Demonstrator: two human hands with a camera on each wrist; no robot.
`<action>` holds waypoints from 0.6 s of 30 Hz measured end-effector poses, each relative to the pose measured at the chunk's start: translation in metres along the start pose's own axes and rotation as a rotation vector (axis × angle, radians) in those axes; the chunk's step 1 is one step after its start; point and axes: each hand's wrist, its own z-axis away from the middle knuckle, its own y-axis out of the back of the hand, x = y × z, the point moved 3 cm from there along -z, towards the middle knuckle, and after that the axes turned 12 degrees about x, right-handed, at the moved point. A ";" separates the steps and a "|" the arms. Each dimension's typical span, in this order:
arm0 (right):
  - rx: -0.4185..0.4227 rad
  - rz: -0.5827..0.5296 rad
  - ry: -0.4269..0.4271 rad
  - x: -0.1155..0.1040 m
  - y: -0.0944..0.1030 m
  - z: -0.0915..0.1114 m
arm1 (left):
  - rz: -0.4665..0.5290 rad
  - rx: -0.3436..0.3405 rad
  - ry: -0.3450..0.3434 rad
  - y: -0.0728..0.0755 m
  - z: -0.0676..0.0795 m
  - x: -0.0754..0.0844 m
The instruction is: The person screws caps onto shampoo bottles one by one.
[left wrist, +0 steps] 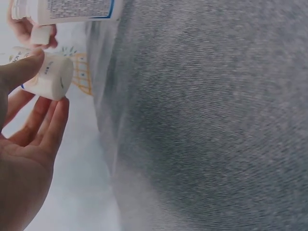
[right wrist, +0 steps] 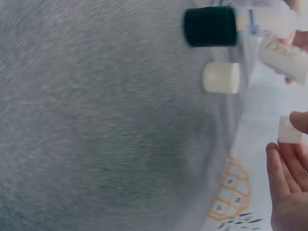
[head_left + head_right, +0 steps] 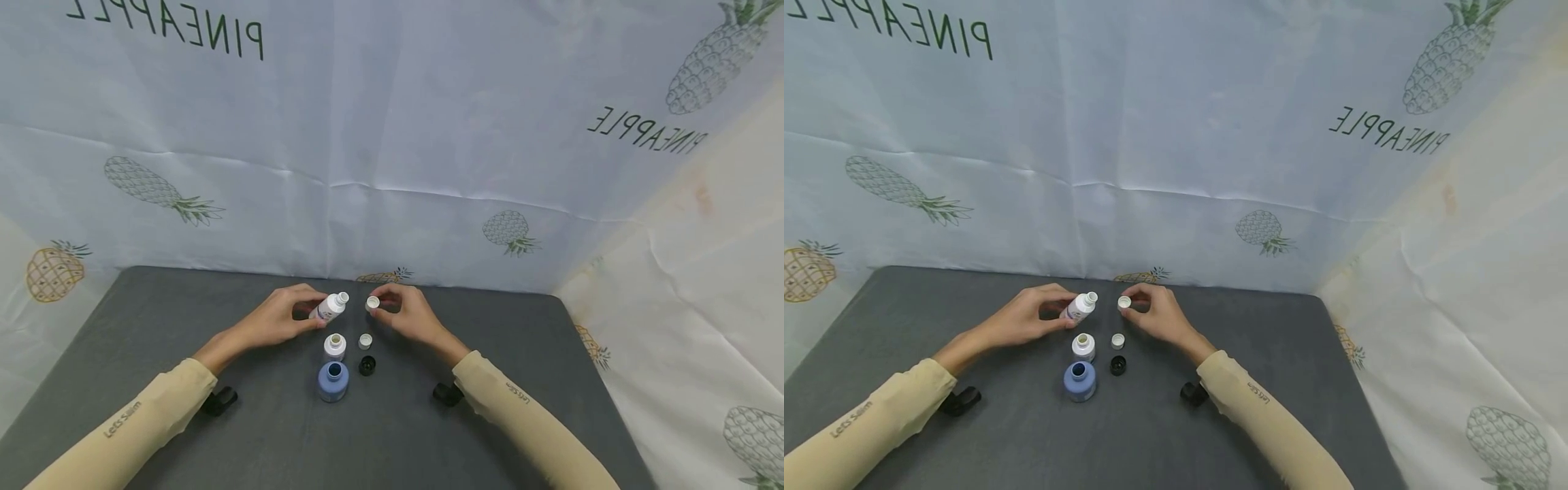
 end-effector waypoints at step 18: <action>-0.037 -0.103 0.118 -0.034 -0.002 0.004 | -0.042 -0.030 -0.032 0.005 -0.002 0.012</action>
